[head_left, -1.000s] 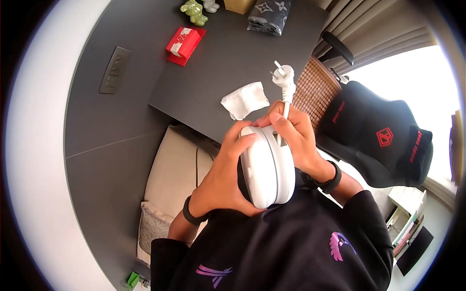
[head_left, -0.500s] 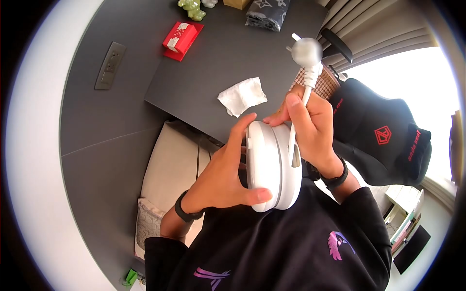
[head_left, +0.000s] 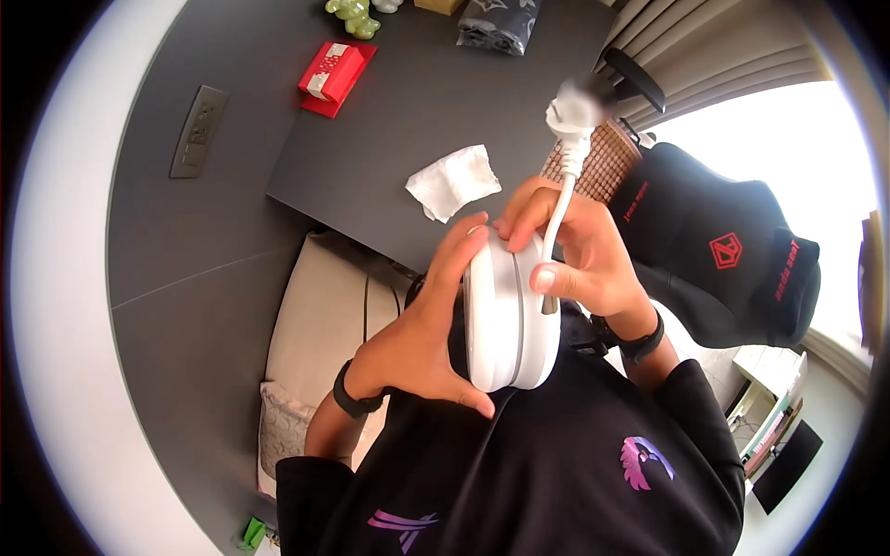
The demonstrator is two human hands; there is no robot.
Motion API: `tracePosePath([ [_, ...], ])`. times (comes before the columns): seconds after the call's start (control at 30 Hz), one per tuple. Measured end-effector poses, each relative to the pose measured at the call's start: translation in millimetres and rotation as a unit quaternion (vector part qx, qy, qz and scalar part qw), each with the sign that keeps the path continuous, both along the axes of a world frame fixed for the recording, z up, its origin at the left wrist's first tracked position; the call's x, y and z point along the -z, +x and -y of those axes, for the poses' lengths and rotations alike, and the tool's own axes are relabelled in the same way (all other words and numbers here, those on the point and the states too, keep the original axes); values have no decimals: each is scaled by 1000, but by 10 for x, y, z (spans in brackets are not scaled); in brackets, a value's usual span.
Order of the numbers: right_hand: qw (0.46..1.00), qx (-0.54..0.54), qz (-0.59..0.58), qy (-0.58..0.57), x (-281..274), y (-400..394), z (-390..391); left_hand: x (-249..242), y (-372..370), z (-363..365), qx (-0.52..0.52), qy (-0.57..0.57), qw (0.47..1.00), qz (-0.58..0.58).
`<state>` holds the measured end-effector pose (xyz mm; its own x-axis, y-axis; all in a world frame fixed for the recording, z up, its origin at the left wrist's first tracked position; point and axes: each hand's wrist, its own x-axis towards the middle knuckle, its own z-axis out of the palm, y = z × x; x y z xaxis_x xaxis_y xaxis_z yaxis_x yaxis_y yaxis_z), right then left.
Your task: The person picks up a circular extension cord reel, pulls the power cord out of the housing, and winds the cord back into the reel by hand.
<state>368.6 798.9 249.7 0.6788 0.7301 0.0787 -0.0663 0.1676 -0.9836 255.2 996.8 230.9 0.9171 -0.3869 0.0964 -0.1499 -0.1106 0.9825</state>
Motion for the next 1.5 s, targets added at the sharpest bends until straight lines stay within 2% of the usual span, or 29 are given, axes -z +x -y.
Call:
tracePosePath([
  [0.17, 997, 37, -70, 4, 24, -53, 35, -86, 9, 11, -21, -10, 1000, -17],
  [0.27, 995, 82, -50, 1, -49, -90, 23, -202, 19, 3, -26, 30, 999, -33],
  [0.3, 994, 95, -55, -3, -110, -100, 21, -197, 15, 10, -30, 12, 998, -60],
  [0.47, 990, 87, 89, -69, -301, -106, 77, -214, 53, 70, -37, -75, 968, -235],
  [0.53, 991, 112, 43, -56, -302, -138, 64, -260, 127, 36, -22, -64, 954, -291],
  [0.63, 990, 132, 23, -42, -265, -145, 58, -239, 154, 13, 12, -84, 954, -286],
  [0.77, 988, 142, 3, -58, -240, -132, 33, 39, 152, 18, 87, -140, 978, -127],
  [0.8, 991, 114, -33, -59, -250, -109, 64, 51, 175, 15, 111, -150, 978, -92],
  [0.9, 997, 44, -44, 36, -93, -80, 103, 43, 145, -18, 118, -131, 978, -111],
  [0.93, 999, 26, -30, 19, -143, -75, 99, 58, 131, -13, 111, -128, 980, -109],
  [1.03, 995, 2, 96, 9, -141, -49, 96, 92, 75, -1, 92, -114, 984, -101],
  [1.2, 998, 60, 26, -11, -177, -154, 114, 13, 62, 4, 58, -56, 994, -72],
  [1.3, 996, 82, -5, -15, -233, -192, 115, -84, 86, -1, 48, -41, 994, -84],
  [1.4, 991, 125, -50, 3, -305, -210, 103, -119, 77, 42, 26, -71, 985, -154],
  [1.5, 989, 145, -7, 22, -274, -171, 42, -60, 70, 12, 28, -87, 964, -249],
])
